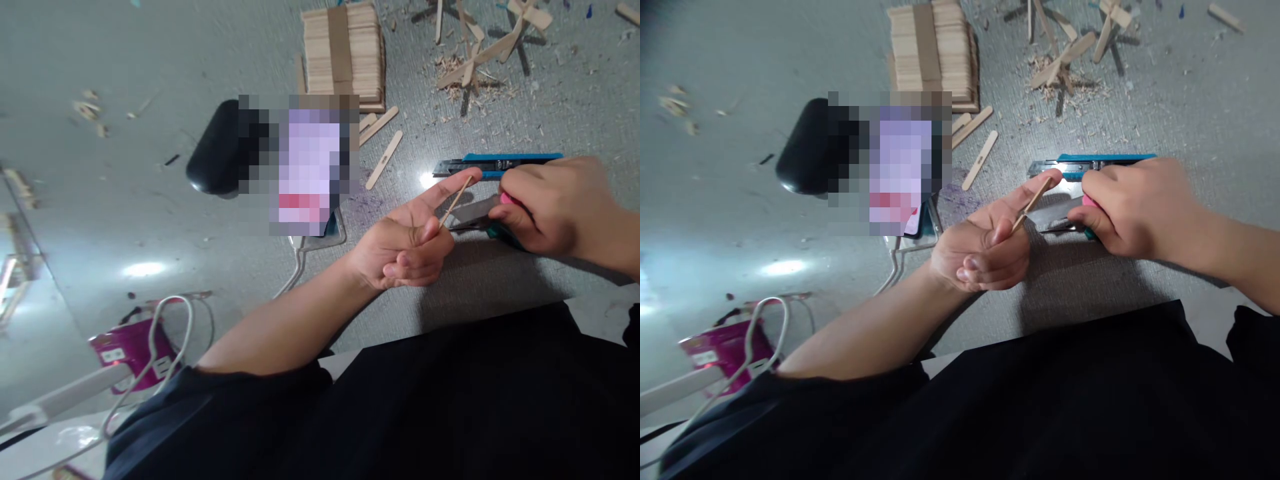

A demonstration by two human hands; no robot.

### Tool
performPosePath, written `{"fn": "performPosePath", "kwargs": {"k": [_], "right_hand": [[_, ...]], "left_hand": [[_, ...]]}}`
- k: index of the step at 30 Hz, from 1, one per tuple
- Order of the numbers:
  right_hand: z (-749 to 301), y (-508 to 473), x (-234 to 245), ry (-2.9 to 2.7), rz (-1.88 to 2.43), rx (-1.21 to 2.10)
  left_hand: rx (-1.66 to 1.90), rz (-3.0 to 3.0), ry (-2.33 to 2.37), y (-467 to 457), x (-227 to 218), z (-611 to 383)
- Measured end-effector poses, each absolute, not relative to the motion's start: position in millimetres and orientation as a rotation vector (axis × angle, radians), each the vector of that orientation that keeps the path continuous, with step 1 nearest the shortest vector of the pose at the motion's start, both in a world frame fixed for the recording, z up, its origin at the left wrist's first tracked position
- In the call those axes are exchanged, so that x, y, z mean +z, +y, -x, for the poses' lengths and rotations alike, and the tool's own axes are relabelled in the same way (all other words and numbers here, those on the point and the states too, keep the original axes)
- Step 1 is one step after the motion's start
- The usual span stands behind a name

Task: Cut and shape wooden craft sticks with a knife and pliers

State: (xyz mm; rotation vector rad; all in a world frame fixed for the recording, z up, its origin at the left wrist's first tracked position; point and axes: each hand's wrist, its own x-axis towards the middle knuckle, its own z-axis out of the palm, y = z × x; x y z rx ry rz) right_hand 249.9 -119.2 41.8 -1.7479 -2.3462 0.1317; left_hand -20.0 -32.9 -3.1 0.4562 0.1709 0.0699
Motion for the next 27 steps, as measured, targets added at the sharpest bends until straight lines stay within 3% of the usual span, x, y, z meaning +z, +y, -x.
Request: {"fn": "performPosePath", "kwargs": {"k": [11,20,27], "right_hand": [[-253.3,-113.3,45.5,-2.362,1.895,0.224],[-264.8,-106.5,39.1,-2.392,1.731,0.152],[-264.5,-103.8,44.6,-2.348,1.641,0.493]], "left_hand": [[0.123,-0.582,0.269,-29.4,9.6,17.5],[0.129,-0.853,0.384,-30.6,16.2,10.4],[0.085,-1.004,0.434,-33.1,24.3,9.8]]}}
